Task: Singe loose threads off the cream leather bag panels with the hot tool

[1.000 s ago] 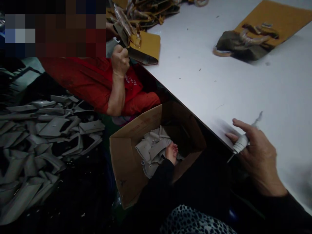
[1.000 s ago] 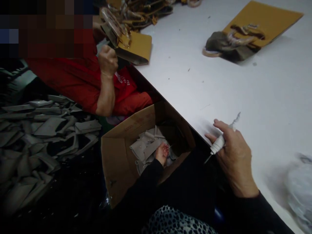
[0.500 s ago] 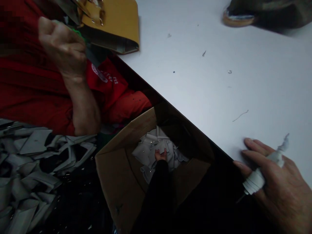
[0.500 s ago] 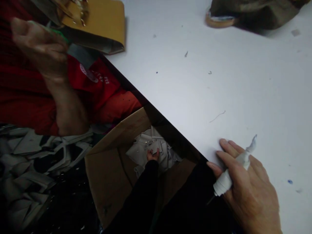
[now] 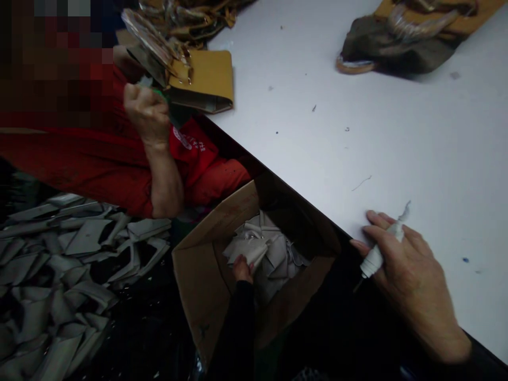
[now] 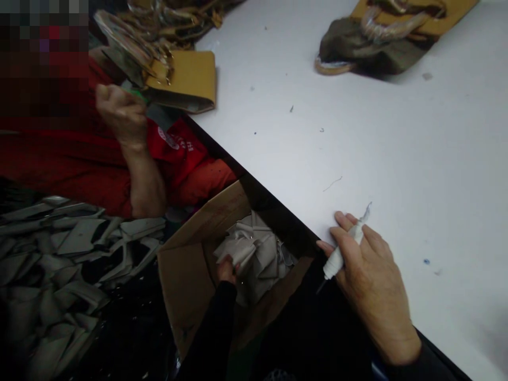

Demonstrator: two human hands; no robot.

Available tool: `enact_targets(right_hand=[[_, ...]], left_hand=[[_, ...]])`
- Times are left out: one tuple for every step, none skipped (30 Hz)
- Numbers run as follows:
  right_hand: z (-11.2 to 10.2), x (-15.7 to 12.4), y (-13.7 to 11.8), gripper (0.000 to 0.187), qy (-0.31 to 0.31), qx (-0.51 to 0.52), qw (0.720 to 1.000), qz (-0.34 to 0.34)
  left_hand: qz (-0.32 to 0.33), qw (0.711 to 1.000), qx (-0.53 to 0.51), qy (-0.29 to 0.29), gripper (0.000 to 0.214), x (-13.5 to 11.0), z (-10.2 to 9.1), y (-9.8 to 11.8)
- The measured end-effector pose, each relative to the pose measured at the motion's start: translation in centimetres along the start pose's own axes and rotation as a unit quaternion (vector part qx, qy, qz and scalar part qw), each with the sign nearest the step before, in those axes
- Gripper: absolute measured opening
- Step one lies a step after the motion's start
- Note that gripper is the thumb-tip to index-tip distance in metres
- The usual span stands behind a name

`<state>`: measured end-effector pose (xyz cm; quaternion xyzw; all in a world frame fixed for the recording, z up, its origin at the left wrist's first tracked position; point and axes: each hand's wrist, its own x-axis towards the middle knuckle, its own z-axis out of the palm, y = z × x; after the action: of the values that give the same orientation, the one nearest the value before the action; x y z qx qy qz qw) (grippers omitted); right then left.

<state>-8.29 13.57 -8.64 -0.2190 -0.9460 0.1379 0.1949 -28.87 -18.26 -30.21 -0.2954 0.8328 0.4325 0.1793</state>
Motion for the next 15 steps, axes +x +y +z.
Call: enact_targets(right_hand=[[0.0, 0.0, 0.0, 0.034, 0.004, 0.002, 1.000, -0.003], [0.1, 0.0, 0.0, 0.033, 0.007, 0.004, 1.000, -0.005], [0.2, 0.0, 0.0, 0.032, 0.009, 0.005, 1.000, -0.007], [0.3, 0.0, 0.1, 0.031, 0.011, 0.007, 1.000, -0.007], [0.4, -0.1, 0.1, 0.031, 0.012, 0.011, 1.000, -0.008], [0.5, -0.1, 0.2, 0.030, 0.016, 0.017, 1.000, -0.009], [0.5, -0.1, 0.2, 0.030, 0.022, 0.025, 0.999, -0.009], [0.4, -0.2, 0.2, 0.029, 0.031, 0.034, 0.999, -0.006], [0.2, -0.4, 0.2, 0.029, 0.042, 0.044, 0.998, 0.000], [-0.2, -0.6, 0.0, 0.028, 0.057, 0.053, 0.997, 0.008], [-0.8, -0.9, -0.2, 0.027, 0.076, 0.060, 0.995, 0.015], [-1.7, -1.3, -0.6, 0.026, 0.100, 0.068, 0.993, 0.020], [-2.7, -1.9, -1.0, 0.025, 0.123, 0.075, 0.989, 0.020], [-3.8, -2.5, -1.5, 0.025, 0.147, 0.084, 0.985, 0.017], [-5.1, -3.4, -1.9, 0.025, 0.169, 0.093, 0.981, 0.011]], left_hand=[[0.016, 0.999, 0.027, -0.003, 0.040, -0.7, -1.2, 0.2], [0.036, 0.998, 0.054, -0.012, 0.043, -1.3, -2.3, 0.6], [0.061, 0.995, 0.080, -0.025, 0.048, -2.0, -3.4, 1.1], [0.090, 0.989, 0.105, -0.041, 0.056, -2.7, -4.5, 1.7], [0.121, 0.982, 0.131, -0.058, 0.065, -3.4, -5.5, 2.5], [0.153, 0.973, 0.157, -0.075, 0.073, -4.0, -6.4, 3.4], [0.186, 0.961, 0.183, -0.090, 0.078, -4.7, -7.2, 4.4], [0.220, 0.948, 0.209, -0.101, 0.078, -5.4, -8.0, 5.5], [0.255, 0.932, 0.232, -0.109, 0.073, -6.2, -8.7, 6.7], [0.292, 0.915, 0.253, -0.114, 0.063, -7.0, -9.4, 7.8], [0.328, 0.897, 0.271, -0.116, 0.049, -8.0, -10.0, 9.0], [0.365, 0.878, 0.286, -0.116, 0.032, -9.0, -10.6, 10.0], [0.399, 0.860, 0.297, -0.113, 0.016, -10.1, -11.2, 11.0], [0.433, 0.842, 0.304, -0.106, 0.013, -11.4, -11.8, 11.9], [0.463, 0.826, 0.307, -0.095, 0.022, -12.7, -12.4, 12.7]])
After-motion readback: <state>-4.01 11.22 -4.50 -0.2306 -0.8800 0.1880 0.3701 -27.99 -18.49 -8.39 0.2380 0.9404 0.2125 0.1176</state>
